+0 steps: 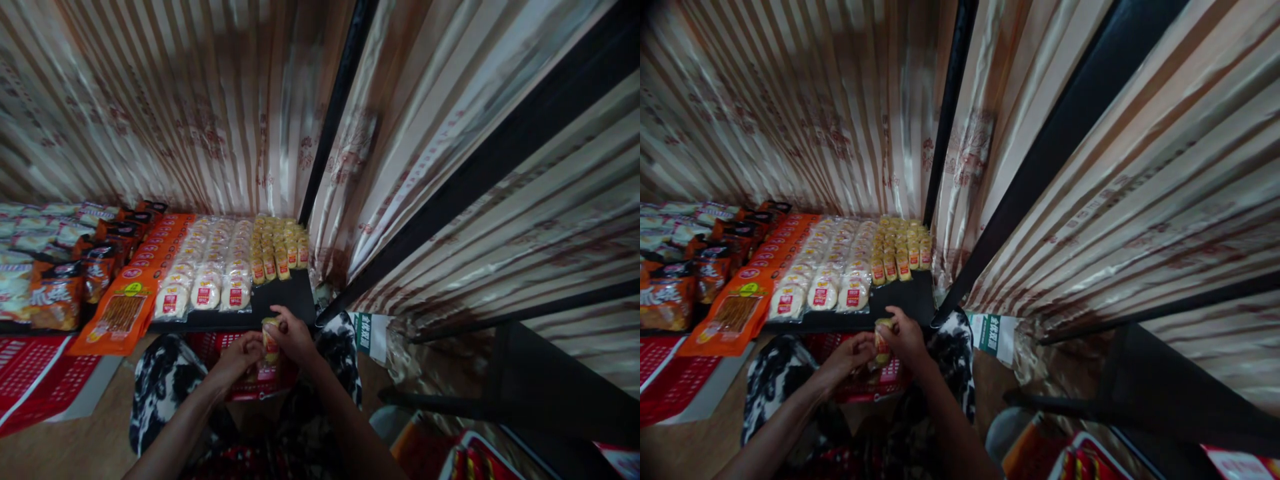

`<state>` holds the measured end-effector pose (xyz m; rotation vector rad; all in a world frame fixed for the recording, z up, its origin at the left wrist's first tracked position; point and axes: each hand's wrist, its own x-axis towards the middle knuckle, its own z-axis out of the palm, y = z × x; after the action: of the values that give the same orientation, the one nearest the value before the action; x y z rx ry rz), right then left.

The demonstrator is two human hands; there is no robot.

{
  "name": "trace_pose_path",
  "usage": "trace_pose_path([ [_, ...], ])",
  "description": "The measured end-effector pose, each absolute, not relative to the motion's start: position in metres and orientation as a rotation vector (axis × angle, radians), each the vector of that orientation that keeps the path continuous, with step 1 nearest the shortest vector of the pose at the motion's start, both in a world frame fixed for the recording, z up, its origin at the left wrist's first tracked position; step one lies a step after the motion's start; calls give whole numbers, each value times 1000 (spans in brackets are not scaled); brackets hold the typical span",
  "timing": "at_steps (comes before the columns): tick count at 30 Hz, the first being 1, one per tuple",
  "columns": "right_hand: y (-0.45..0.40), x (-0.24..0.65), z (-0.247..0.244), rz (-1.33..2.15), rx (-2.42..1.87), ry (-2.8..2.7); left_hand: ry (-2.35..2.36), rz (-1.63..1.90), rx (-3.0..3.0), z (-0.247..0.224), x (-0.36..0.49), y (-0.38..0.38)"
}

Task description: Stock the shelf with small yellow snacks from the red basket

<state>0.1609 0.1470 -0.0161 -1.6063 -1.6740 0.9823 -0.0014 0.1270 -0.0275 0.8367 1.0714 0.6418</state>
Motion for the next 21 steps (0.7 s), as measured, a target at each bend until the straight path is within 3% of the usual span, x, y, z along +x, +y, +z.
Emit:
trace_pose_path([
  [12, 152, 159, -31, 686, -1607, -1393, 1234, 993, 990, -26, 40, 179],
  [21, 166, 161, -59, 386, -1513, -1355, 1486, 892, 1386, -38, 80, 222],
])
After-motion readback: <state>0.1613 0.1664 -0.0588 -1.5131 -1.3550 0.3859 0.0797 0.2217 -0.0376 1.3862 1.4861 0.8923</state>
